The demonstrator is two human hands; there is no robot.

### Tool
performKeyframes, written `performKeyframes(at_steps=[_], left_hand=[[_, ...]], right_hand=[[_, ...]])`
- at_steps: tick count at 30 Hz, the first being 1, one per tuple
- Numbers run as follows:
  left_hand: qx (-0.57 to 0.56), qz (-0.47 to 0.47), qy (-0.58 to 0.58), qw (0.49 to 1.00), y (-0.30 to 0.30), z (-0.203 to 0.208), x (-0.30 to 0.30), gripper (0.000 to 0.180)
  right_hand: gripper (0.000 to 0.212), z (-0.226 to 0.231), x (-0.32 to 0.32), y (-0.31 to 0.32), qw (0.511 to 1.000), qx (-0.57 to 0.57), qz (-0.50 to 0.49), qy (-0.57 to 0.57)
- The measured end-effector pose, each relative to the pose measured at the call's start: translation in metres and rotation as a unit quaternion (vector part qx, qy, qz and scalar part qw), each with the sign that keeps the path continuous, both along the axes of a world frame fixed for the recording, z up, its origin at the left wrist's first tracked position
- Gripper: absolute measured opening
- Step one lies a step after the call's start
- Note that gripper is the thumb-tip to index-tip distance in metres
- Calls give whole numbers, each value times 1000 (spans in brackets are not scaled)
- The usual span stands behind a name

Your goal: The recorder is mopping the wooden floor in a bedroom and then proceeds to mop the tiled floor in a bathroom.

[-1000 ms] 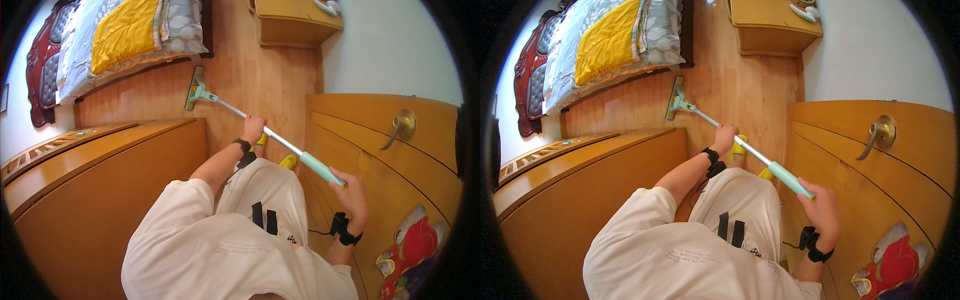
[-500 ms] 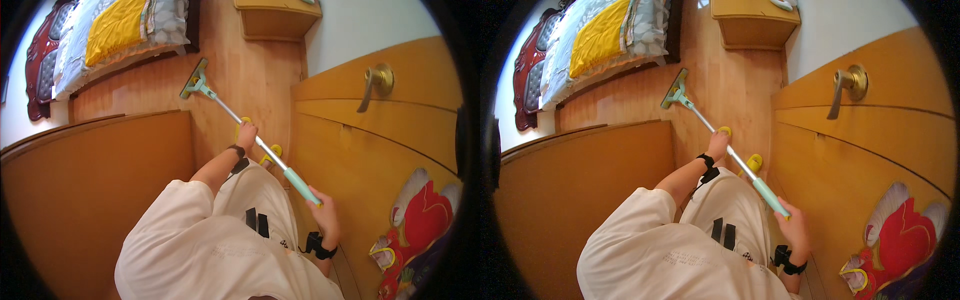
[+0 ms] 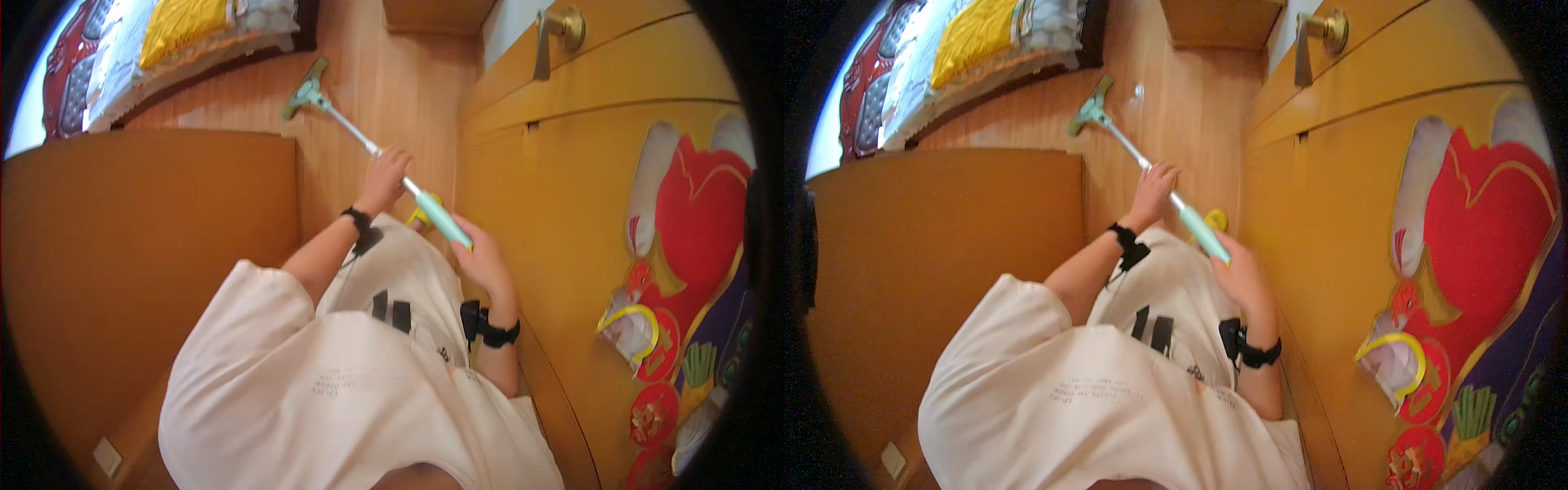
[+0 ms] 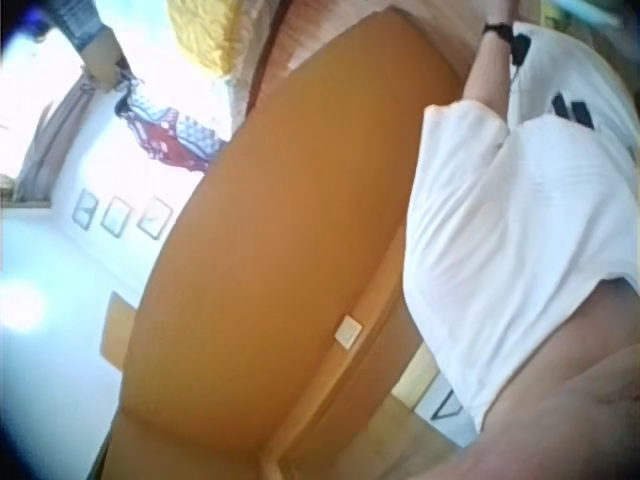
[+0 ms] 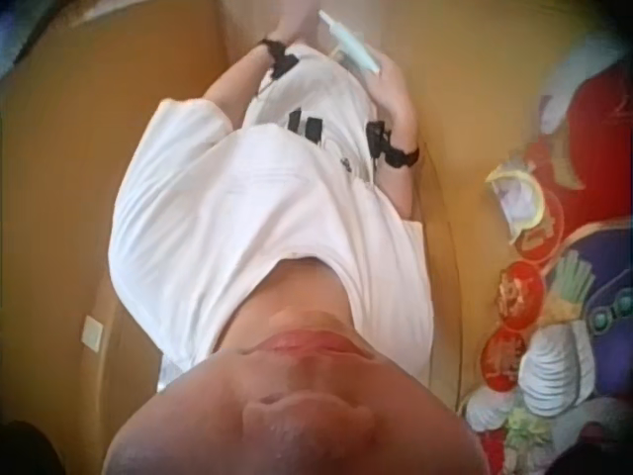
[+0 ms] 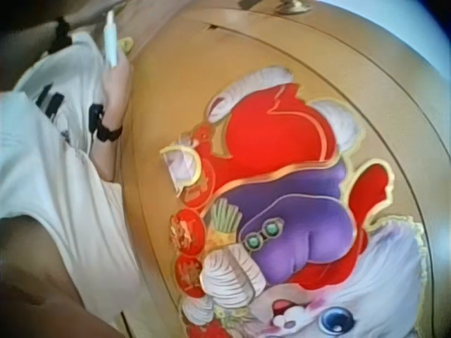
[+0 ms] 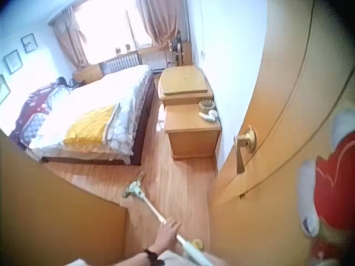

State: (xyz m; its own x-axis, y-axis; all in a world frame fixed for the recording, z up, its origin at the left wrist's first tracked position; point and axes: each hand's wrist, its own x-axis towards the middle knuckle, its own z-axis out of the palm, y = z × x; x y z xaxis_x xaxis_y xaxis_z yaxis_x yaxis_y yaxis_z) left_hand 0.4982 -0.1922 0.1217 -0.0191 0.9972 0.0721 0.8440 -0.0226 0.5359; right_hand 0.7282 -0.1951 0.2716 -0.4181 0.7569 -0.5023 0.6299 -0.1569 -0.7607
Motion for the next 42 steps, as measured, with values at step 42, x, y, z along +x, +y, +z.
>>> performKeyframes(at_steps=[42], left_hand=[[-301,64,87,947,-202,-102,30,48]], right_hand=[[54,-136,10,-251,992,67,93,-60]])
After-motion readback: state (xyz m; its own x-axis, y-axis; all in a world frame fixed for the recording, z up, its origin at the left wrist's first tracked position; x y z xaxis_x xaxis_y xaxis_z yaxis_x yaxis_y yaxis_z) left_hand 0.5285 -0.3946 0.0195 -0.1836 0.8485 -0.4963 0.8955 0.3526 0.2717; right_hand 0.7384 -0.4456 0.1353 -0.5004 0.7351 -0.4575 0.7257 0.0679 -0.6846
